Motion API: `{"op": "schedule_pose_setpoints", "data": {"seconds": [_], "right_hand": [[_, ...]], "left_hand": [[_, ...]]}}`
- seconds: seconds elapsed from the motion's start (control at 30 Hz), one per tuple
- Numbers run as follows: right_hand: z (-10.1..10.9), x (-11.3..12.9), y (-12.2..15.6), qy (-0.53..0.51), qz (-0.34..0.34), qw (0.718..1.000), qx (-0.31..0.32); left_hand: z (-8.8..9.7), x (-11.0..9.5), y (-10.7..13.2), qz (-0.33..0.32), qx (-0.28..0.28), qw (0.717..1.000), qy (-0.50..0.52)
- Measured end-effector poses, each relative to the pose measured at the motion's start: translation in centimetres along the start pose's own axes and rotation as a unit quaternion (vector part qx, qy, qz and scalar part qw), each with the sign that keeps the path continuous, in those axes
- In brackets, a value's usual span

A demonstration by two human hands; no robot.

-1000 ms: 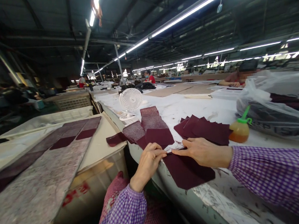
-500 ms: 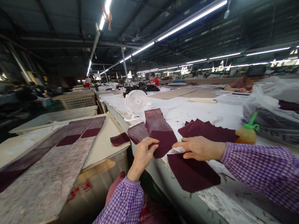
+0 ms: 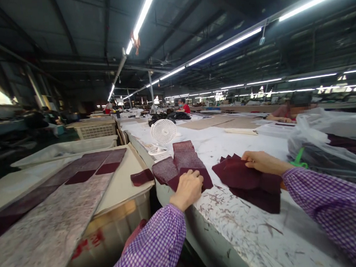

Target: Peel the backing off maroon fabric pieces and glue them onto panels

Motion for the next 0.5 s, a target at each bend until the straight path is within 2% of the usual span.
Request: {"op": "schedule_pose_setpoints", "data": {"seconds": [0.07, 0.13, 0.37, 0.5], "right_hand": [[0.0, -2.0, -0.2, 0.065, -0.037, 0.997, -0.020], [-0.2, -1.9, -0.2, 0.084, -0.036, 0.995, -0.029], [-0.2, 4.1, 0.2, 0.056, 0.072, 0.994, -0.054], [-0.3, 7.2, 0.6, -0.004, 0.143, 0.987, -0.078]], "left_hand": [[0.0, 0.0, -0.1, 0.008, -0.001, 1.000, -0.002], [0.1, 0.0, -0.1, 0.011, -0.002, 1.000, 0.000], [-0.1, 0.0, -0.3, 0.034, -0.004, 0.998, 0.047], [-0.3, 2.3, -0.2, 0.106, -0.043, 0.987, 0.115]]}}
Point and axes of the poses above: each hand's wrist, its own y-axis away from the middle knuckle, its own z-axis out of the back of the hand, x = y × z, the point moved 10 cm from there along -y, towards the middle knuckle, and after that the axes turned 3 degrees about -x, right-handed, at the moved point
